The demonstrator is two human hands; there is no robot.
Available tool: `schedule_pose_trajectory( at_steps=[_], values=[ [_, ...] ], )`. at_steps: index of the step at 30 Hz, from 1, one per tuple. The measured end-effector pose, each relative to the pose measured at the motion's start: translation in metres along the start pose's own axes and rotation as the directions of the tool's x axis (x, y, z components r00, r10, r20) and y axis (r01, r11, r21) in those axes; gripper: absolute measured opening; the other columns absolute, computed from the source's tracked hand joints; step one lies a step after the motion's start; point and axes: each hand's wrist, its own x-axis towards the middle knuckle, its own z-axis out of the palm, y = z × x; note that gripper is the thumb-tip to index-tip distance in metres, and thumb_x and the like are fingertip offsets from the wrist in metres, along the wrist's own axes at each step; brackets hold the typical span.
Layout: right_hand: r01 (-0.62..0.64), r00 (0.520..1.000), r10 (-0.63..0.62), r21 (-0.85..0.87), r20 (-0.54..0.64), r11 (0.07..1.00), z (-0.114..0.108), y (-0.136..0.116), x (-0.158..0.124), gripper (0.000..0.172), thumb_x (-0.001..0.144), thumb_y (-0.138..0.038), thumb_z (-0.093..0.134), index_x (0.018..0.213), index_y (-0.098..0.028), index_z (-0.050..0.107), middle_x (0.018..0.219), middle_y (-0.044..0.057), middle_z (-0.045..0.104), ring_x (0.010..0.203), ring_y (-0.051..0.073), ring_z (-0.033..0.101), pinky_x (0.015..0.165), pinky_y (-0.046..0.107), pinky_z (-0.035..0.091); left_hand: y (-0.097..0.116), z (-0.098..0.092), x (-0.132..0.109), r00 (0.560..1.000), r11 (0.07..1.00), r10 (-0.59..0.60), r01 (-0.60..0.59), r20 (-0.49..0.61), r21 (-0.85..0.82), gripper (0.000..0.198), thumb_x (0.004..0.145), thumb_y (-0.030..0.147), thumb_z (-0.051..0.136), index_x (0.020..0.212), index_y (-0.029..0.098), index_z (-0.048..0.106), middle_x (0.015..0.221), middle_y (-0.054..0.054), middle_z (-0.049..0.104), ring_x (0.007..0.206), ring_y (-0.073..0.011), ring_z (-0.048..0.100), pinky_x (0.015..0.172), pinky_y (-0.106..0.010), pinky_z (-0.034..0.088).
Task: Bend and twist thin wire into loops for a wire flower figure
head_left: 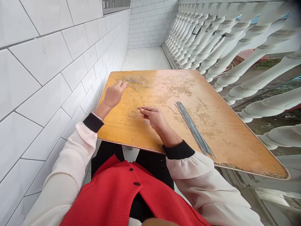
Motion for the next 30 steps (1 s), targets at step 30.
schedule_pose_trajectory(
  at_steps=[30],
  values=[
    [0.047,0.999,-0.048,-0.041,-0.014,0.998,0.006,0.002,-0.001,0.008,0.061,-0.021,0.076,0.068,-0.016,0.075,0.056,-0.002,0.058,0.049,0.008,0.045,0.049,0.025,0.044,-0.011,-0.009,0.008,0.935,0.908,0.205,-0.292,0.291,0.3,0.029,0.093,0.007,0.036,0.1,0.013,0.063,0.11,-0.017,0.066,0.096,-0.0264,0.063,0.08,-0.037,0.046]
  ],
)
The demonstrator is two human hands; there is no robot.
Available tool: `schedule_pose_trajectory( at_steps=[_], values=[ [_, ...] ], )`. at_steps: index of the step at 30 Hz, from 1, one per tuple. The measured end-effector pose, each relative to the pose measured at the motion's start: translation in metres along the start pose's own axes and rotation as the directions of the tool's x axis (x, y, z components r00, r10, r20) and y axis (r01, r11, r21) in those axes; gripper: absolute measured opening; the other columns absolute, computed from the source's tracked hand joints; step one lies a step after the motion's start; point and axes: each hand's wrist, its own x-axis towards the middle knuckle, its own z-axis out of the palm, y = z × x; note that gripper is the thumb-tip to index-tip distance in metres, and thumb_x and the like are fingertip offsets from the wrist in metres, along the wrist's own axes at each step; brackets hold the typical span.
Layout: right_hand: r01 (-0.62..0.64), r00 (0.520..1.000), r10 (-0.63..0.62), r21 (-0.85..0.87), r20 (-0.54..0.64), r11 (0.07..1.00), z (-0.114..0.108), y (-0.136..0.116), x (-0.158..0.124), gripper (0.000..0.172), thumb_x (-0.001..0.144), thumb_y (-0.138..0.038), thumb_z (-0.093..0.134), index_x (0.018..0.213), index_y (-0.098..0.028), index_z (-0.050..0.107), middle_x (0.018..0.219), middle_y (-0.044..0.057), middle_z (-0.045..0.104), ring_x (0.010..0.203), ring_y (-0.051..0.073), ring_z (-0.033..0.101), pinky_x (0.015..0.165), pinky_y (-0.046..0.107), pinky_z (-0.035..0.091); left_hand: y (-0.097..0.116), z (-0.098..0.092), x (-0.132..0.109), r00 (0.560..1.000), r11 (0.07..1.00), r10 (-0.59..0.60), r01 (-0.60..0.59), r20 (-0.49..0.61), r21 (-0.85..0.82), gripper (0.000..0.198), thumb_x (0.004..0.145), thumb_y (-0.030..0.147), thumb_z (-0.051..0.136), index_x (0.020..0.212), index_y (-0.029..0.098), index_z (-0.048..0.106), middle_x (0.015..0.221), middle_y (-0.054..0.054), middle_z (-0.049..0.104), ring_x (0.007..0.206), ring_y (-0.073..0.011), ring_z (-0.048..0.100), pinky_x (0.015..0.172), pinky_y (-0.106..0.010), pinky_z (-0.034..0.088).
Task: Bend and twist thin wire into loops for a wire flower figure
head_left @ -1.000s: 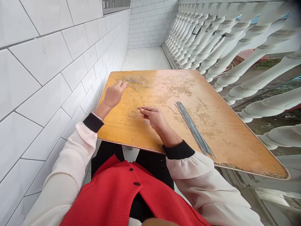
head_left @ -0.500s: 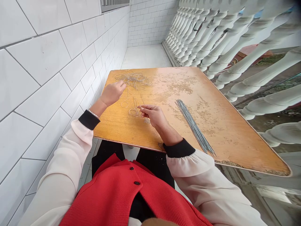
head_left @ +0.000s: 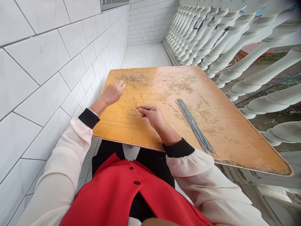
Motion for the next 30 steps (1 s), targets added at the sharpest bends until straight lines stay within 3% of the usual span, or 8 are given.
schedule_pose_trajectory(
  at_steps=[6,10,12,15,17,20,24,30],
  values=[
    [0.029,1.0,-0.029,-0.019,0.0,0.999,0.004,0.004,0.0,0.009,0.061,-0.022,0.076,0.067,-0.016,0.076,0.059,0.0,0.062,0.049,0.008,0.047,0.049,0.025,0.047,0.012,0.018,0.008,0.976,0.98,-0.171,0.155,-0.132,-0.125,0.019,0.096,0.014,0.043,0.096,0.017,0.062,0.108,-0.014,0.068,0.09,-0.0219,0.063,0.081,-0.034,0.046],
    [0.043,0.999,-0.043,-0.023,-0.011,0.999,0.003,0.004,0.0,0.012,0.062,-0.025,0.078,0.07,-0.015,0.076,0.063,0.001,0.063,0.051,0.008,0.048,0.051,0.026,0.05,0.023,0.022,0.014,0.92,0.91,-0.355,0.301,-0.163,-0.287,0.019,0.102,0.022,0.043,0.088,0.019,0.056,0.101,-0.011,0.068,0.083,-0.0184,0.063,0.076,-0.031,0.045],
    [0.049,0.998,-0.05,-0.014,-0.037,0.999,0.002,0.003,0.0,0.014,0.063,-0.026,0.077,0.072,-0.015,0.076,0.06,0.0,0.061,0.051,0.009,0.048,0.052,0.026,0.05,0.027,0.023,0.015,0.871,0.805,-0.47,0.356,-0.145,-0.474,0.025,0.105,0.029,0.04,0.085,0.02,0.052,0.089,-0.007,0.066,0.075,-0.0149,0.063,0.072,-0.027,0.046],
    [0.061,0.994,-0.06,0.015,-0.086,0.998,0.0,0.002,0.0,0.016,0.064,-0.027,0.078,0.074,-0.015,0.075,0.06,-0.001,0.06,0.051,0.009,0.05,0.053,0.026,0.05,0.031,0.021,0.01,0.802,0.5,-0.596,0.398,0.027,-0.769,0.028,0.107,0.038,0.038,0.088,0.021,0.05,0.075,0.001,0.06,0.061,-0.0088,0.062,0.061,-0.021,0.047],
    [0.065,0.994,-0.064,0.018,-0.088,0.998,0.0,0.001,0.001,0.016,0.063,-0.027,0.079,0.074,-0.015,0.075,0.062,0.0,0.062,0.051,0.009,0.05,0.053,0.026,0.05,0.035,0.021,0.003,0.788,0.329,-0.599,0.4,0.138,-0.855,0.027,0.106,0.039,0.04,0.091,0.02,0.051,0.076,0.002,0.06,0.056,-0.0069,0.062,0.056,-0.018,0.047],
    [0.071,0.994,-0.07,0.015,-0.08,0.997,0.001,0.0,0.002,0.017,0.064,-0.027,0.079,0.074,-0.015,0.075,0.06,0.0,0.061,0.051,0.009,0.049,0.054,0.026,0.051,0.046,0.022,-0.009,0.812,0.218,-0.547,0.374,0.204,-0.901,0.029,0.105,0.042,0.045,0.092,0.018,0.055,0.079,0.001,0.062,0.058,-0.0056,0.063,0.054,-0.016,0.048],
    [0.065,0.994,-0.065,-0.002,-0.092,0.998,0.0,0.001,0.002,0.015,0.066,-0.025,0.077,0.076,-0.014,0.077,0.057,-0.001,0.059,0.051,0.009,0.05,0.054,0.026,0.052,0.066,0.024,-0.023,0.863,0.18,-0.416,0.386,0.286,-0.905,0.034,0.1,0.048,0.054,0.09,0.016,0.059,0.081,-0.001,0.065,0.063,-0.0071,0.066,0.055,-0.016,0.051],
    [0.064,0.988,-0.071,-0.054,-0.136,0.997,0.0,0.003,0.004,0.015,0.066,-0.024,0.074,0.076,-0.013,0.078,0.055,-0.001,0.062,0.049,0.01,0.052,0.052,0.025,0.05,0.078,0.029,-0.032,0.885,0.206,-0.297,0.427,0.359,-0.881,0.011,0.089,0.02,0.071,0.086,0.012,0.064,0.072,0.002,0.064,0.061,-0.0059,0.062,0.054,-0.017,0.048]
  ],
)
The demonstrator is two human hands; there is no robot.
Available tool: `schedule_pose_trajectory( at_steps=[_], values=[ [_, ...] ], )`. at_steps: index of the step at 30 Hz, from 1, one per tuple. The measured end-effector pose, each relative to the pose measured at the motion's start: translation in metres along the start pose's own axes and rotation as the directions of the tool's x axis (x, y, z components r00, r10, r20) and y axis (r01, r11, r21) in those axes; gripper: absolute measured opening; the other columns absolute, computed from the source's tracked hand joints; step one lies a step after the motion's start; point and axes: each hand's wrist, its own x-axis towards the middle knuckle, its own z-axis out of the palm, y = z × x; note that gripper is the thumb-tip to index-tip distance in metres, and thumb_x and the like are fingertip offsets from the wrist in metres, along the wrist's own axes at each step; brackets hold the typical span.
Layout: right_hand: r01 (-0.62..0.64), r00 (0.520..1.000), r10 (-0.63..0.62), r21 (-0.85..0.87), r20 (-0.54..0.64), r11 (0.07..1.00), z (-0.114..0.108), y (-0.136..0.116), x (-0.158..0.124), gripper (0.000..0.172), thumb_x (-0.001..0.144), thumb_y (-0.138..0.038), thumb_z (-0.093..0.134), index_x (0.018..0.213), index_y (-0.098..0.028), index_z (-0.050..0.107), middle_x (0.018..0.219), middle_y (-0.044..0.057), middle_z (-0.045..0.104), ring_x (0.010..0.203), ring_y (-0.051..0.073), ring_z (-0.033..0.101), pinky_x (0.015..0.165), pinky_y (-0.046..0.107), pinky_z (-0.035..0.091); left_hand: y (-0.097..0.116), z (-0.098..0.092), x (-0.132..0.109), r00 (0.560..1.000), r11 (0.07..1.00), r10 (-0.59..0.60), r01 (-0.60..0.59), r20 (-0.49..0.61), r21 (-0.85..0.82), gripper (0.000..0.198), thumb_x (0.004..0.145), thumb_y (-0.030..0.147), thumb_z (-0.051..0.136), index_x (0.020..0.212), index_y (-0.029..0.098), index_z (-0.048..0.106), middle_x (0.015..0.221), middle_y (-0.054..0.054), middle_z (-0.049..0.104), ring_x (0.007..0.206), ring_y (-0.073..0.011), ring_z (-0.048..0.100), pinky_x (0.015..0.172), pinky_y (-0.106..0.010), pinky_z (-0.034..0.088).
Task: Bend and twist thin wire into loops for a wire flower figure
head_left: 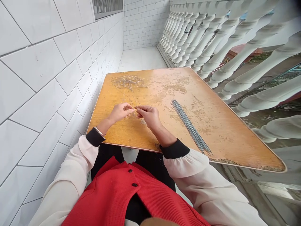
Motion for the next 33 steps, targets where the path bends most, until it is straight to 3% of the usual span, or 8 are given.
schedule_pose_trajectory(
  at_steps=[3,10,21,25,29,31,33],
  values=[
    [-0.009,1.0,0.008,0.03,0.011,1.0,0.0,-0.001,-0.001,0.014,0.064,-0.022,0.075,0.076,-0.014,0.077,0.057,-0.001,0.062,0.05,0.009,0.053,0.052,0.025,0.049,-0.003,0.0,0.001,0.999,0.996,-0.039,0.041,0.031,-0.075,0.012,0.093,0.012,0.063,0.081,0.011,0.065,0.067,0.002,0.065,0.058,-0.0055,0.063,0.055,-0.017,0.048],
    [-0.062,0.989,0.033,0.205,0.143,0.977,-0.002,-0.007,-0.005,0.015,0.064,-0.023,0.08,0.077,-0.016,0.077,0.06,-0.001,0.063,0.053,0.009,0.054,0.057,0.024,0.047,-0.011,0.0,0.001,0.993,0.914,-0.103,0.12,0.066,-0.389,0.014,0.099,0.015,0.056,0.09,0.011,0.066,0.064,0.001,0.07,0.055,-0.0063,0.067,0.061,-0.018,0.051],
    [-0.181,0.965,0.096,0.351,0.245,0.919,-0.005,-0.008,0.001,0.009,0.068,-0.013,0.078,0.076,-0.017,0.079,0.064,-0.001,0.063,0.054,0.006,0.051,0.055,0.018,0.046,-0.021,0.003,0.006,0.995,0.864,-0.046,0.083,0.085,-0.496,0.012,0.098,0.019,0.061,0.095,0.011,0.069,0.066,0.001,0.071,0.055,-0.0054,0.066,0.059,-0.017,0.049],
    [-0.163,0.965,0.08,0.329,0.251,0.93,-0.005,-0.008,0.0,0.008,0.068,-0.016,0.08,0.076,-0.016,0.08,0.064,0.0,0.063,0.054,0.006,0.051,0.054,0.017,0.045,-0.013,0.002,0.0,0.999,0.92,-0.038,0.049,0.038,-0.388,0.015,0.099,0.022,0.059,0.1,0.011,0.069,0.071,0.001,0.07,0.056,-0.0052,0.065,0.058,-0.017,0.05],
    [-0.148,0.974,0.092,0.278,0.206,0.949,-0.004,-0.009,-0.003,0.015,0.064,-0.019,0.083,0.078,-0.016,0.079,0.065,0.0,0.063,0.054,0.006,0.049,0.052,0.019,0.043,-0.002,-0.019,0.004,0.995,0.99,0.023,-0.037,-0.102,-0.134,0.029,0.102,0.038,0.053,0.11,0.013,0.067,0.089,-0.003,0.073,0.059,-0.0063,0.067,0.058,-0.018,0.051],
    [-0.141,0.975,0.089,0.253,0.203,0.957,-0.005,-0.009,-0.005,0.015,0.063,-0.021,0.084,0.076,-0.016,0.078,0.066,0.0,0.064,0.054,0.007,0.049,0.052,0.02,0.042,0.004,-0.036,0.011,0.967,0.996,0.088,-0.082,-0.239,0.032,0.028,0.102,0.035,0.053,0.116,0.015,0.065,0.097,-0.005,0.073,0.062,-0.0062,0.067,0.06,-0.018,0.051],
    [-0.136,0.973,0.087,0.225,0.213,0.965,-0.005,-0.009,-0.005,0.016,0.063,-0.023,0.083,0.076,-0.016,0.078,0.067,0.0,0.064,0.054,0.007,0.048,0.052,0.021,0.042,0.011,-0.053,0.019,0.911,0.962,0.23,-0.16,-0.342,0.221,0.025,0.101,0.025,0.053,0.122,0.017,0.063,0.11,-0.006,0.072,0.073,-0.0085,0.07,0.067,-0.02,0.053]
  ],
)
